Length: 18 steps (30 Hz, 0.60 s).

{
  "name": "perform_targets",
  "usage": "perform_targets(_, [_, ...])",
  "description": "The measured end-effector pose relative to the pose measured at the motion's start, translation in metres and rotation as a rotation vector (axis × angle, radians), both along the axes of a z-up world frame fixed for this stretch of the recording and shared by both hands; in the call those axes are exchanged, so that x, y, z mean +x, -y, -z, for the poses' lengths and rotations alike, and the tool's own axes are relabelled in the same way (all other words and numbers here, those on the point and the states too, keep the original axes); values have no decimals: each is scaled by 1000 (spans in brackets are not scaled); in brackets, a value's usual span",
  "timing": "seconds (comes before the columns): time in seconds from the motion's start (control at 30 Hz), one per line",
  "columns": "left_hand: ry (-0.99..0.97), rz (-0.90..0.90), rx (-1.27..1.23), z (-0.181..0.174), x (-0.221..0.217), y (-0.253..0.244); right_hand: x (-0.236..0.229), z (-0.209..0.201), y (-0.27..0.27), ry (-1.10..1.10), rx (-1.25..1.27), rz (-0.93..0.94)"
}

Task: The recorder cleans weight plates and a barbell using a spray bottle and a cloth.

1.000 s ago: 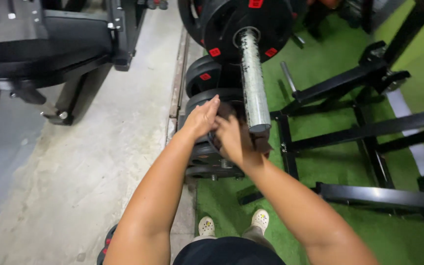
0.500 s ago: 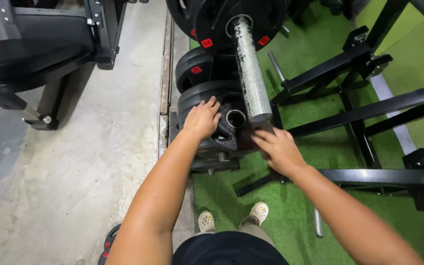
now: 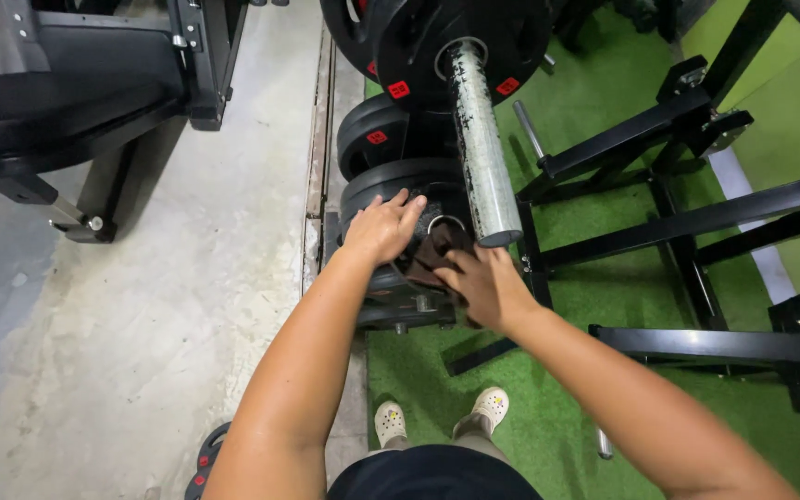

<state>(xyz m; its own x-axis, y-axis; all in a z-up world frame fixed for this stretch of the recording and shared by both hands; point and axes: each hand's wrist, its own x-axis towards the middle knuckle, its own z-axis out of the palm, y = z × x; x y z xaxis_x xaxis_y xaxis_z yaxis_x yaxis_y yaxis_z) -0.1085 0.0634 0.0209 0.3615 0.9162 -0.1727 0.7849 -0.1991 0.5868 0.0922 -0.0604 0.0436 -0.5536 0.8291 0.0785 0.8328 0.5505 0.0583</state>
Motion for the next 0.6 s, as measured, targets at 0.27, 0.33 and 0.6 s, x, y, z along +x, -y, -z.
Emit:
perform_targets(0.27, [207,-2,-31,3,3,-3,-39,10,-51,-14,174,-159])
perform_targets(0.33, [217,-6,-39,6,3,-5,-45,5,-52,25,200,-165])
perform_targets(0.6, [185,-4,-38,5,-10,-3,-47,7,-72,35,-37,-175])
